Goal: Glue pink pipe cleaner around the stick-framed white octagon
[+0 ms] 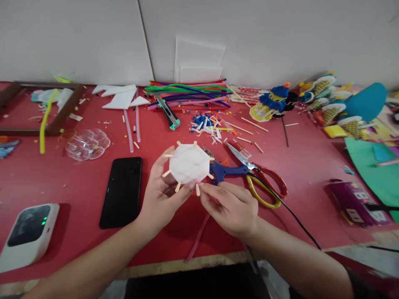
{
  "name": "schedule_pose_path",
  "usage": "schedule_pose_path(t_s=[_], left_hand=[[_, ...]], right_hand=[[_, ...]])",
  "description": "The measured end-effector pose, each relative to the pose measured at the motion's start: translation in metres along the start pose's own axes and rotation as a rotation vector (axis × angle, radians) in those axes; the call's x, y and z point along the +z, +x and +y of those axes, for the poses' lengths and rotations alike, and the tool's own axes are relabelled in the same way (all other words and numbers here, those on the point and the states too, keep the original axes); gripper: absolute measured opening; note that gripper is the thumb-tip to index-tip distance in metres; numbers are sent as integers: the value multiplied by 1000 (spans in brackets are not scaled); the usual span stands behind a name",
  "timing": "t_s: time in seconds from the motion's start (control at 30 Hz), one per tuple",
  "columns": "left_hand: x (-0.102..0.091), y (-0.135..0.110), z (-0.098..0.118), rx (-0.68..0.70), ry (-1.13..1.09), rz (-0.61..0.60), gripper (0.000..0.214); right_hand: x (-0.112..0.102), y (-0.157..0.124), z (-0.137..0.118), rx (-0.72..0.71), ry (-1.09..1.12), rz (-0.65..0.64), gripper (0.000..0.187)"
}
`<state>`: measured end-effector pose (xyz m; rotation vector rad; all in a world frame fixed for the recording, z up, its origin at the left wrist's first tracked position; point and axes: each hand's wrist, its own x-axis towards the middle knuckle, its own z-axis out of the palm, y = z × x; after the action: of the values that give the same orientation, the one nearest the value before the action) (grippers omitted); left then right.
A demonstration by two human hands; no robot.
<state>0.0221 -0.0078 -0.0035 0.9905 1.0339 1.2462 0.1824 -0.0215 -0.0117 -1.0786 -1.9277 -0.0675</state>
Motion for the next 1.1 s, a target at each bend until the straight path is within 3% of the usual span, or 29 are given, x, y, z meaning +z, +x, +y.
schedule_pose_path(t_s=[0.3, 0.5, 0.63, 0.9, 1.1], left_hand=[[-1, 2, -2, -26, -48, 13, 74], [-3, 5, -1, -48, -86, 29, 79], [-4, 6, 0, -70, -104, 34, 82], [-5, 7, 1, -95, -85, -12, 81], [-7, 8, 2, -29, 6, -42, 78]], right_hand=[[-2, 0, 2, -26, -66, 18, 8], [-6, 1, 11, -107, -41, -25, 19], [-10, 6, 15, -100, -43, -56, 14], [-12, 12, 16, 43, 134, -20, 9], [-12, 13, 14, 163, 206, -44, 7]])
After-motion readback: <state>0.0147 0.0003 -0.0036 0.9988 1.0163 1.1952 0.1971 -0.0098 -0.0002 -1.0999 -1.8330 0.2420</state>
